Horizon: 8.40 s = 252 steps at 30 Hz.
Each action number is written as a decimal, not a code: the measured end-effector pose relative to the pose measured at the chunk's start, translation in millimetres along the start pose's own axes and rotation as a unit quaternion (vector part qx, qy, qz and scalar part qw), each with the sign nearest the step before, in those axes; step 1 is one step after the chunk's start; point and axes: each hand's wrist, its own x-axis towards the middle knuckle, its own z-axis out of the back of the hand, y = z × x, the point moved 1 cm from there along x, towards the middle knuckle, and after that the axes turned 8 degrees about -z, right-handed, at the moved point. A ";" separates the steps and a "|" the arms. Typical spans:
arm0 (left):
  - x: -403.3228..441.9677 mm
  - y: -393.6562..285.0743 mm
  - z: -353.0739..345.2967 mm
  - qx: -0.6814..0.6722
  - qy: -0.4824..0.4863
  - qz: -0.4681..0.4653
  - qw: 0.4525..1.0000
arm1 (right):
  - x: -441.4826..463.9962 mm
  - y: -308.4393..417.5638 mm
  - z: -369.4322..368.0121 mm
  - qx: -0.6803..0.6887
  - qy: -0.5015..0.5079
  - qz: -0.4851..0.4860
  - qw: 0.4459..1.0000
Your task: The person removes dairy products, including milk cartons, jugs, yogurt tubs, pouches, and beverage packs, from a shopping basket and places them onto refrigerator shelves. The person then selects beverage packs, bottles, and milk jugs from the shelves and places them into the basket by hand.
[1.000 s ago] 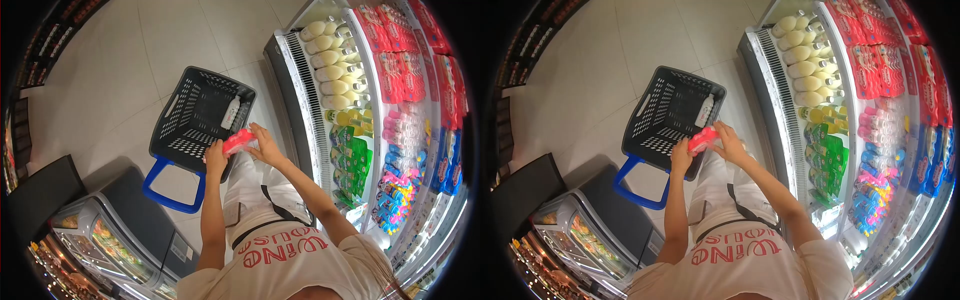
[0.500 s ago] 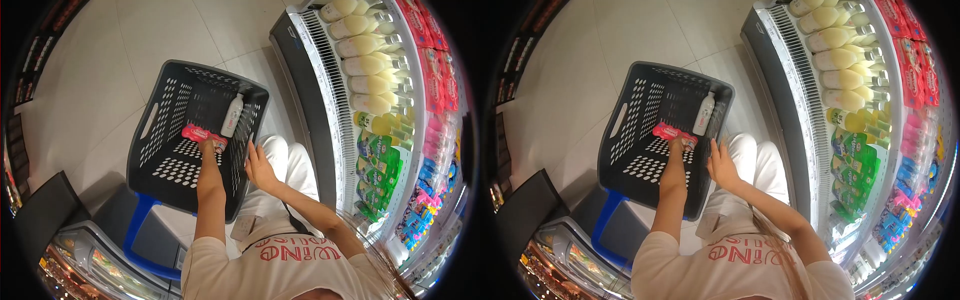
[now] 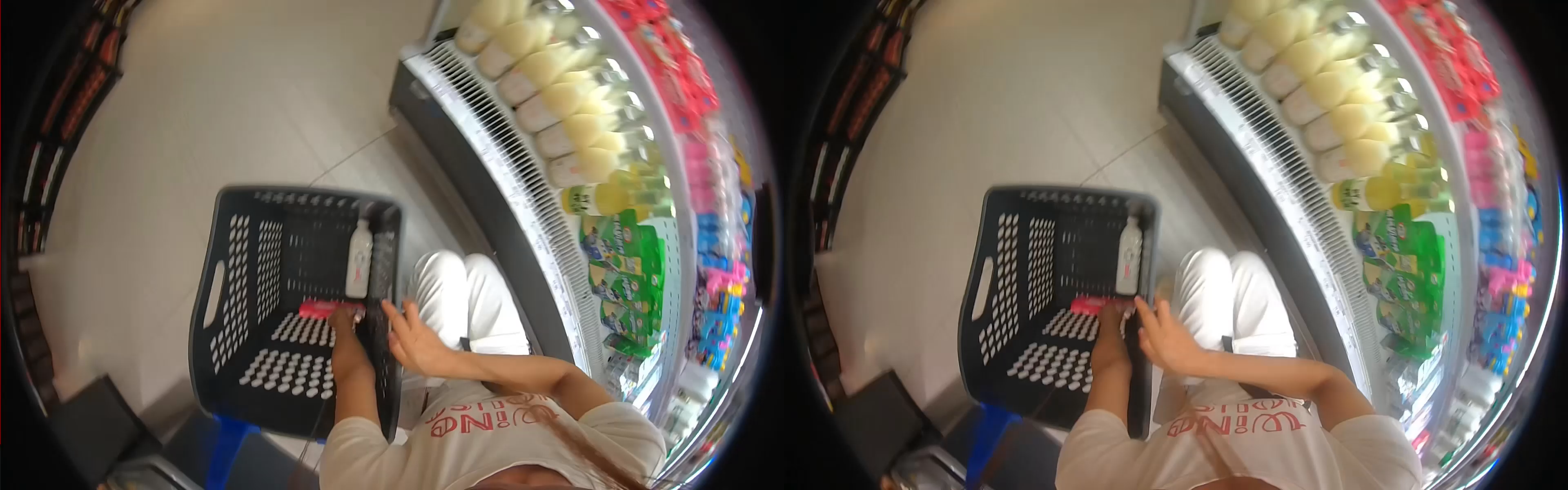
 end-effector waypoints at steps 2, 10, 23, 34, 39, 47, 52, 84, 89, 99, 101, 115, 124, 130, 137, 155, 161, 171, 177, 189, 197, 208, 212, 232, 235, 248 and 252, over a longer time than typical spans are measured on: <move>-25.5 -21.1 7.0 -0.056 -0.039 0.000 0.998 | 0.1 -10.7 -11.1 -0.001 -0.079 0.061 0.995; -156.7 -77.9 72.8 -0.506 -0.061 0.060 0.858 | -22.9 10.2 20.0 -0.074 0.021 -0.038 0.996; -436.0 -85.6 125.7 0.005 0.062 0.028 0.998 | -212.9 -35.5 301.0 0.055 -0.364 -0.154 0.917; -542.9 -145.1 82.2 0.331 -0.031 -0.024 0.943 | -313.4 -145.9 451.7 0.140 -0.560 -0.200 0.792; -576.5 -196.7 27.9 0.302 -0.082 -0.020 0.949 | -250.9 -164.1 543.7 0.080 -0.598 -0.142 0.785; -612.6 -195.3 -45.1 0.267 -0.135 -0.031 0.954 | -220.4 -131.2 600.9 0.036 -0.622 -0.241 0.744; -593.9 -123.1 -108.9 0.237 -0.234 -0.057 0.941 | -204.4 -148.2 614.2 0.026 -0.543 -0.291 0.787; -755.6 -186.3 -18.5 -0.007 -0.207 -0.335 0.919 | -489.3 93.4 299.4 0.453 -0.290 0.021 0.843; -851.7 -301.1 -7.8 -0.513 0.107 -0.490 0.697 | -490.1 123.4 306.2 0.418 -0.186 0.045 0.888; -859.6 -313.5 -15.8 -0.559 0.199 -0.495 0.635 | -469.8 128.2 321.9 0.384 -0.141 0.058 0.911; -850.4 -312.9 -24.7 -0.549 0.135 -0.501 0.655 | -468.0 131.9 317.4 0.370 -0.114 0.070 0.919; -586.7 -143.2 -37.1 -0.690 -0.345 -0.226 0.595 | -344.5 -4.3 101.5 0.166 0.023 -0.075 0.983; -282.3 59.5 -110.0 -0.418 -0.581 0.100 0.691 | -269.7 -105.8 -49.5 -0.009 -0.071 0.031 0.997; -190.4 110.6 -144.2 -0.283 -0.591 0.121 0.746 | -260.9 -120.2 -52.8 0.028 -0.014 0.038 0.999; -146.7 140.9 -155.6 -0.171 -0.472 0.196 0.842 | -256.8 -124.7 -56.0 0.051 0.013 0.028 0.998; -281.9 88.5 -117.3 -0.018 -0.190 0.013 0.982 | -267.9 -109.2 -54.2 -0.095 -0.083 0.005 0.992; -395.9 24.2 -122.6 0.139 0.032 -0.013 0.990 | -322.5 -58.9 10.2 -0.098 0.043 -0.053 0.993; -684.8 -44.6 -127.7 0.300 0.064 0.058 0.950 | -469.0 -112.1 103.9 -0.068 -0.077 -0.166 0.981; -690.5 -51.9 -148.3 0.363 -0.018 -0.010 0.932 | -534.9 -158.0 131.5 0.032 -0.216 -0.252 0.943; -733.4 -121.5 -199.6 0.397 -0.196 -0.108 0.890 | -659.5 -276.5 321.5 0.105 -0.514 -0.252 0.813; -744.6 -129.8 -255.8 0.374 -0.252 -0.130 0.883 | -658.7 -310.8 495.4 0.027 -0.651 -0.203 0.731; -784.3 -106.7 -327.0 0.332 -0.192 -0.099 0.918 | -664.8 -310.3 489.3 0.076 -0.697 -0.087 0.708; -788.9 -107.8 -334.0 0.297 -0.142 -0.069 0.942 | -693.2 -282.5 483.5 0.063 -0.722 -0.063 0.687; -956.4 -369.4 -279.4 -0.512 0.287 -0.462 0.665 | -754.7 -33.6 348.6 0.429 -0.338 0.080 0.834; -960.8 -364.1 -285.9 -0.543 0.284 -0.446 0.652 | -741.2 -36.1 346.1 0.455 -0.311 0.045 0.833; -955.1 -350.0 -280.5 -0.625 0.278 -0.421 0.596 | -718.5 -4.3 348.7 0.361 -0.305 0.065 0.879; -953.2 -347.3 -281.2 -0.643 0.280 -0.408 0.585 | -711.9 -3.7 346.2 0.333 -0.304 0.072 0.889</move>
